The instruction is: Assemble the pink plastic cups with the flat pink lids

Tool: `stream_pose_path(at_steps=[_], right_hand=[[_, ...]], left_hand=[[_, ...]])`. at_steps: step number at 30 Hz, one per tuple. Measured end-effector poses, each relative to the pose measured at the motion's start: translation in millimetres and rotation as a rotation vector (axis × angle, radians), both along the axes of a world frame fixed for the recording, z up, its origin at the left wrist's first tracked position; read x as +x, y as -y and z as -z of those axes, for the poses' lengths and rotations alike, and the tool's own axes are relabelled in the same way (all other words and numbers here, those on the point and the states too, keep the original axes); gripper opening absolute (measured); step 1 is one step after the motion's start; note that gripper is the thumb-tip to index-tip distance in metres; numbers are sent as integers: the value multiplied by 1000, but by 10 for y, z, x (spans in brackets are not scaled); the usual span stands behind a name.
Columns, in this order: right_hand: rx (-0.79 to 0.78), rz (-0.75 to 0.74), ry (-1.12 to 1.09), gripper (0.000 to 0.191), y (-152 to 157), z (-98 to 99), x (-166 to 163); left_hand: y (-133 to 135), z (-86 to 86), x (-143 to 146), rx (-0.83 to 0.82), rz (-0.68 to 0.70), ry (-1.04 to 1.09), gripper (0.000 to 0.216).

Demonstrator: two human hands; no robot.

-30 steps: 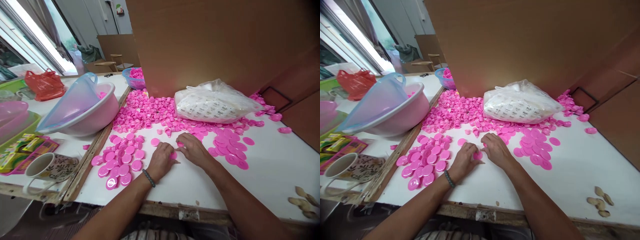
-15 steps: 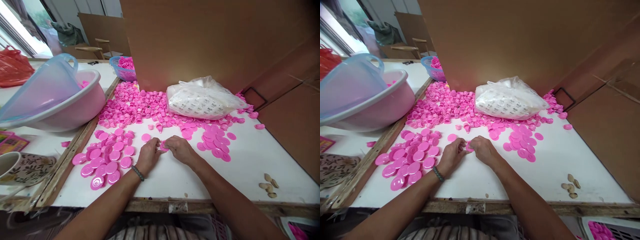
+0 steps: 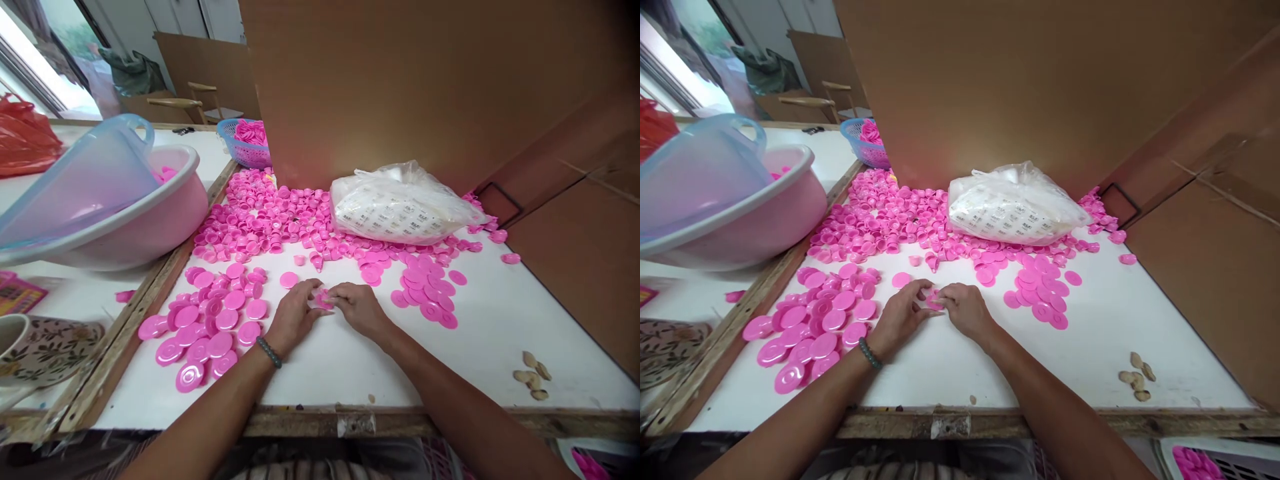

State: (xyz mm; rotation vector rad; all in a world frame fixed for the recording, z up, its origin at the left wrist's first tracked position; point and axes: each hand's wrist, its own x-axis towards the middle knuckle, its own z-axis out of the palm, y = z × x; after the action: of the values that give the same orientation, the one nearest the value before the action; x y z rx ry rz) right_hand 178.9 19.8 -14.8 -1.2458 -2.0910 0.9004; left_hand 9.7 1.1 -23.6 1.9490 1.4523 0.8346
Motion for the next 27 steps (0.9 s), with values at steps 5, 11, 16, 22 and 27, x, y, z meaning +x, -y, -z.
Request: stream_pose_path(at_steps=[5, 11, 16, 22, 27], right_hand=[[-445, 101, -265, 27, -50, -107, 24], [-115, -49, -62, 23, -62, -117, 115], [185, -189, 245, 8, -66, -63, 67], [180, -261, 347, 12, -147, -127, 24], [144, -229, 253, 7, -98, -77, 64]], left_hand=[[-28, -78, 15, -161, -7, 163, 22], [-98, -195, 83, -524, -187, 326, 33], [-145, -205, 73, -674, -205, 375, 35], [-206, -211, 64, -754, -223, 363, 27], [-170, -156, 50, -687, -202, 426, 33]])
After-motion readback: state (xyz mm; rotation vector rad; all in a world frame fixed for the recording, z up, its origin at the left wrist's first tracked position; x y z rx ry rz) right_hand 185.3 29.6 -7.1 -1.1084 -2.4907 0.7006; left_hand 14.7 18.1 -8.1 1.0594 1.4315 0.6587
